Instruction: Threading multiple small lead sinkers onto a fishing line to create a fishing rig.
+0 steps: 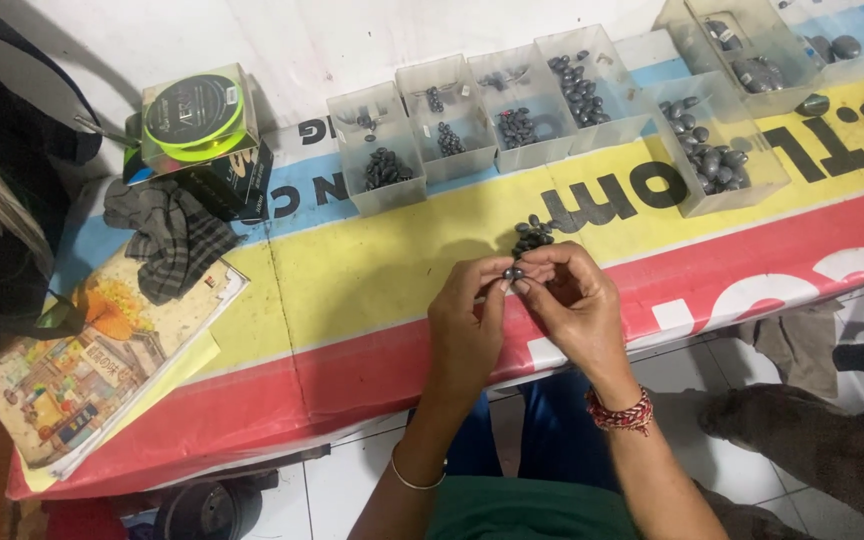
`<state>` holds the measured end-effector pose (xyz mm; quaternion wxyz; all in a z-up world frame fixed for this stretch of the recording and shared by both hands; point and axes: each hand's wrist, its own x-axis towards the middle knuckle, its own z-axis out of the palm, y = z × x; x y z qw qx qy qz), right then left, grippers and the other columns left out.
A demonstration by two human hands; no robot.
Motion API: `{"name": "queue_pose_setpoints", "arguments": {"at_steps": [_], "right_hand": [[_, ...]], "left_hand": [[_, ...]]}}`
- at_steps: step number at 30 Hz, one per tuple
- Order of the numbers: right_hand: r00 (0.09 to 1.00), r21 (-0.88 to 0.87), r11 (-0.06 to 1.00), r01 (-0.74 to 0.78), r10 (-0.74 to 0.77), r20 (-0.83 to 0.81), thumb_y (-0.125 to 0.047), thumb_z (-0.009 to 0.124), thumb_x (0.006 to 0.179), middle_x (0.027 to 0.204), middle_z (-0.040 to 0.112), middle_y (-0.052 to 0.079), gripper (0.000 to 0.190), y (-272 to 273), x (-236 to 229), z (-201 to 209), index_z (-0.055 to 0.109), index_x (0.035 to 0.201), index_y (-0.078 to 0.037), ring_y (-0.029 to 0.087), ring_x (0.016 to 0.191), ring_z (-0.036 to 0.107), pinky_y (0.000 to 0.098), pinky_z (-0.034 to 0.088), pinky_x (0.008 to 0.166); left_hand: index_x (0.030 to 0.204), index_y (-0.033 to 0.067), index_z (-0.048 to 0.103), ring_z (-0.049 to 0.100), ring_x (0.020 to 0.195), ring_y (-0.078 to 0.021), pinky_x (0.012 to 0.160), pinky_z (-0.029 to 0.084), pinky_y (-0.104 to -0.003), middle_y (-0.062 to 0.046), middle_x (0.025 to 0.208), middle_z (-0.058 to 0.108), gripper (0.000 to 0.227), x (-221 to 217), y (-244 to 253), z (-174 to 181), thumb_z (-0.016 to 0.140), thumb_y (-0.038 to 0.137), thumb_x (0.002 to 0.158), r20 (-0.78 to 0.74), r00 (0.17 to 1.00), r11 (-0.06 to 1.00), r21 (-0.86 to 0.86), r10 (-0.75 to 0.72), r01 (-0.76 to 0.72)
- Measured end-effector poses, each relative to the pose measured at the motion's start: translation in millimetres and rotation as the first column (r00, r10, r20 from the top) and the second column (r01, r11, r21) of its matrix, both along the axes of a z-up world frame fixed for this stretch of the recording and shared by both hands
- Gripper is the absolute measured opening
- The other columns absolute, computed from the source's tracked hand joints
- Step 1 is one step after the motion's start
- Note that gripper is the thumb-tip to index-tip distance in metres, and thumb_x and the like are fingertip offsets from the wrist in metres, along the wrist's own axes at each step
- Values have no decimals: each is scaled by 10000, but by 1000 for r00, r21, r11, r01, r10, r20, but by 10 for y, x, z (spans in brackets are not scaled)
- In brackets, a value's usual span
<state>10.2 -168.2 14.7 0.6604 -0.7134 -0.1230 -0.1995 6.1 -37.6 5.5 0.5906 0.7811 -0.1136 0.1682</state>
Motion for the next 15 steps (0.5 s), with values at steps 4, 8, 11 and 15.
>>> {"name": "queue_pose_setpoints", "arguments": {"at_steps": [4, 8, 11, 15], "right_hand": [[1000, -43, 999, 5, -4, 19, 55, 792, 837, 899, 713, 111, 251, -49, 28, -56, 711, 1071, 21, 126, 838, 658, 293, 556, 784], [998, -54, 996, 68, -68, 5, 50, 787, 840, 846, 666, 100, 200, -29, 29, -42, 730, 1028, 10, 135, 781, 615, 285, 537, 750], [992, -33, 991, 128, -128, 8, 66, 757, 867, 831, 630, 94, 181, -39, 32, -43, 718, 1037, 19, 139, 772, 598, 277, 522, 739], [975, 12, 976, 219, -220, 17, 98, 715, 902, 849, 599, 100, 176, -14, 12, -3, 688, 1071, 57, 144, 788, 594, 273, 508, 750]], "left_hand": [[1180, 74, 685, 733, 1001, -330, 848, 629, -415, -120, 1063, 709, 216, 59, 0, -101, 654, 34, 970, 22, 1000, 1000, 13, 13, -14], [1098, 72, 716, 740, 881, -345, 724, 634, -396, -111, 943, 669, 187, 255, 143, -110, 711, 25, 917, 55, 998, 999, -27, -30, 31], [1052, 83, 735, 729, 817, -328, 690, 622, -399, -129, 880, 676, 153, 588, 342, -104, 727, 61, 901, 64, 998, 1000, 4, -2, 2], [993, 118, 744, 689, 775, -258, 724, 584, -388, -92, 861, 675, 129, 1336, 918, -76, 720, 33, 898, 191, 972, 949, 254, 140, -187]]}}
